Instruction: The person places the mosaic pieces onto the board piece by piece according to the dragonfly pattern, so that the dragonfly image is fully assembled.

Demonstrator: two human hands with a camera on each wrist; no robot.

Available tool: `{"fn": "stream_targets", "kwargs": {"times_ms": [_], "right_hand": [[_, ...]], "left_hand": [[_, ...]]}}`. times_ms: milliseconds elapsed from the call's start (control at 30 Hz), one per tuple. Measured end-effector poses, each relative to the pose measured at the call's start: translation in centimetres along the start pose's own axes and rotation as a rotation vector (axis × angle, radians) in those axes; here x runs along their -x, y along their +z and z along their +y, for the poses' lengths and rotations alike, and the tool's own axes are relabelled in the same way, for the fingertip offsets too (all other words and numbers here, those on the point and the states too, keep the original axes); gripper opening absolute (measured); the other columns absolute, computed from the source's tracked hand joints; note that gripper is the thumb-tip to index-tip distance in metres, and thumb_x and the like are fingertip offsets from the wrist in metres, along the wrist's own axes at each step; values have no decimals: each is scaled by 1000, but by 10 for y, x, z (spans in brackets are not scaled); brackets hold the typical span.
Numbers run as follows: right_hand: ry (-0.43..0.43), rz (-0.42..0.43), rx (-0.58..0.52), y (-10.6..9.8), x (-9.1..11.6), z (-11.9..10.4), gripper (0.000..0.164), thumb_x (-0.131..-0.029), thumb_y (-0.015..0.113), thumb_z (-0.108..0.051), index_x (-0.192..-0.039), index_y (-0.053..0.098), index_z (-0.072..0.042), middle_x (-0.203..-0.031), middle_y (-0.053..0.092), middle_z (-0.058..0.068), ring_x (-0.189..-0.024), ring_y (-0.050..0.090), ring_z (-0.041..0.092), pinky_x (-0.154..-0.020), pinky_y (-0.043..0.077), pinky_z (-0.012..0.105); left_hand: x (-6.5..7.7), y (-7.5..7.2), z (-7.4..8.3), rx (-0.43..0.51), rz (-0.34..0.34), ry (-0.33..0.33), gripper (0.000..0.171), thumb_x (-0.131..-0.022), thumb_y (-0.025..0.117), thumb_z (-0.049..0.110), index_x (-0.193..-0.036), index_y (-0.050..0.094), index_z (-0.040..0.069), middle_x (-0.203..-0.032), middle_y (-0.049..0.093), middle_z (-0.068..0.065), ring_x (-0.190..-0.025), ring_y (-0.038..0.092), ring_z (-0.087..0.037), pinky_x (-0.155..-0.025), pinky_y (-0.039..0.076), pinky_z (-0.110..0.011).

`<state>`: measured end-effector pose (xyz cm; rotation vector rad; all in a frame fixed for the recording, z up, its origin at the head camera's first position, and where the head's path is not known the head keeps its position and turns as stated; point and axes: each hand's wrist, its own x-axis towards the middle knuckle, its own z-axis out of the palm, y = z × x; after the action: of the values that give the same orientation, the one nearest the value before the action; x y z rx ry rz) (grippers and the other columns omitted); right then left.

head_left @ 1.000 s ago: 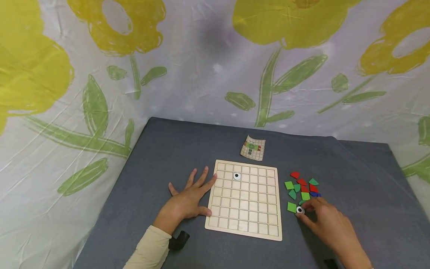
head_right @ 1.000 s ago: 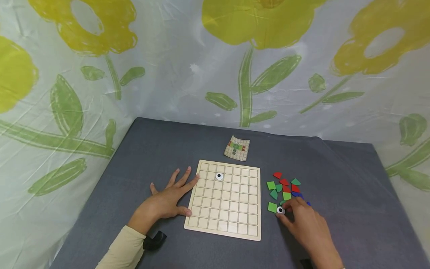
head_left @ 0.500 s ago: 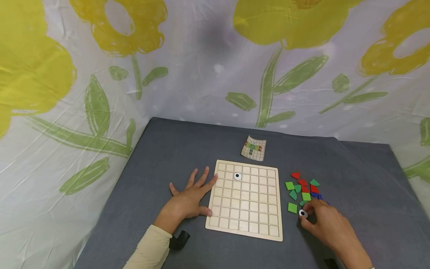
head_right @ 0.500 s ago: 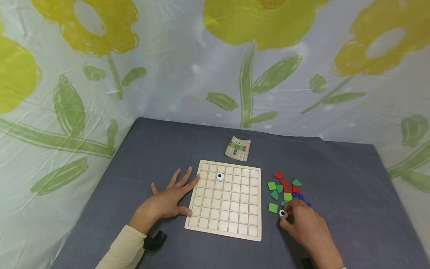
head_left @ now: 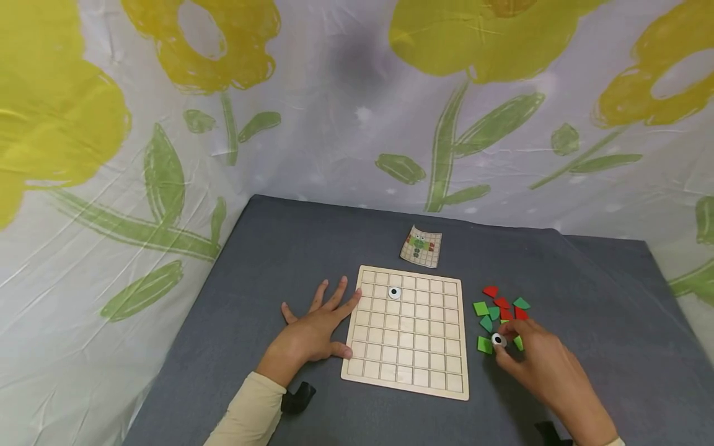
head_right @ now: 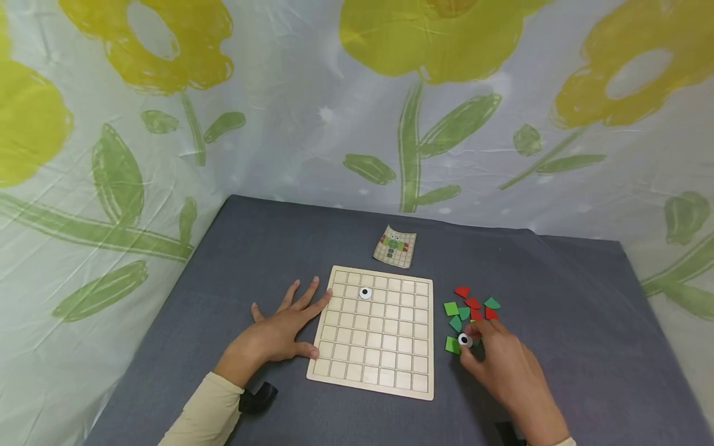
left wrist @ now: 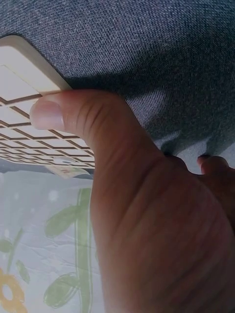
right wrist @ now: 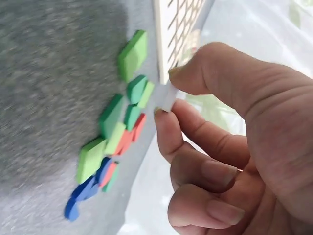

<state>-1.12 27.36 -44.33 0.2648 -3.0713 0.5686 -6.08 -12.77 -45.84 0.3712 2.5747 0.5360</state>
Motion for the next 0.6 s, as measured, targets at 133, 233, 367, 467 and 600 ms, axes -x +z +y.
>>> {"fn": "stream_targets", "kwargs": {"times_ms": [133, 233, 367, 467, 600], "right_hand": [[-33, 35, 2, -2, -6, -7, 22, -86, 83, -17, -104, 72, -13, -101, 66, -1, -67, 51, 8, -50, 39, 27], [-36, 33, -8, -2, -12, -10, 21, -89, 83, -18, -106, 71, -13, -100, 67, 0, -63, 47, 8, -49, 37, 27], [-35, 37, -22, -2, -20, -15, 25, -89, 84, -19, -110, 72, -11, -101, 71, 1, -77, 64, 19, -53, 42, 31], [-37, 40, -20, -1, -24, -18, 26, -90, 83, -21, -111, 73, -10, -102, 71, 1, -81, 65, 19, -55, 45, 31], [-48, 36, -22, 0, -31, -24, 23, -93, 80, -23, -111, 72, -11, -102, 67, 3, -68, 53, 9, -53, 43, 30]], "left_hand": [[1, 0, 0, -2, -2, 4, 115, -79, 89, 41, -170, 20, 38, -179, 0, 5, -164, -8, -32, -102, -8, -94], [1, -1, -1, 3, -7, 4, 114, -79, 89, 40, -170, 20, 38, -179, 0, 5, -164, -9, -32, -102, -8, -94], [1, -1, -1, 5, -6, 6, 114, -79, 89, 40, -170, 20, 38, -179, -1, 5, -164, -9, -32, -102, -8, -94], [1, -1, -1, 2, -5, 9, 114, -80, 89, 41, -170, 19, 38, -178, -2, 5, -164, -10, -32, -102, -8, -94], [0, -1, -2, 1, -1, 9, 115, -79, 89, 41, -170, 18, 39, -178, -3, 6, -164, -11, -31, -102, -9, -94]]}}
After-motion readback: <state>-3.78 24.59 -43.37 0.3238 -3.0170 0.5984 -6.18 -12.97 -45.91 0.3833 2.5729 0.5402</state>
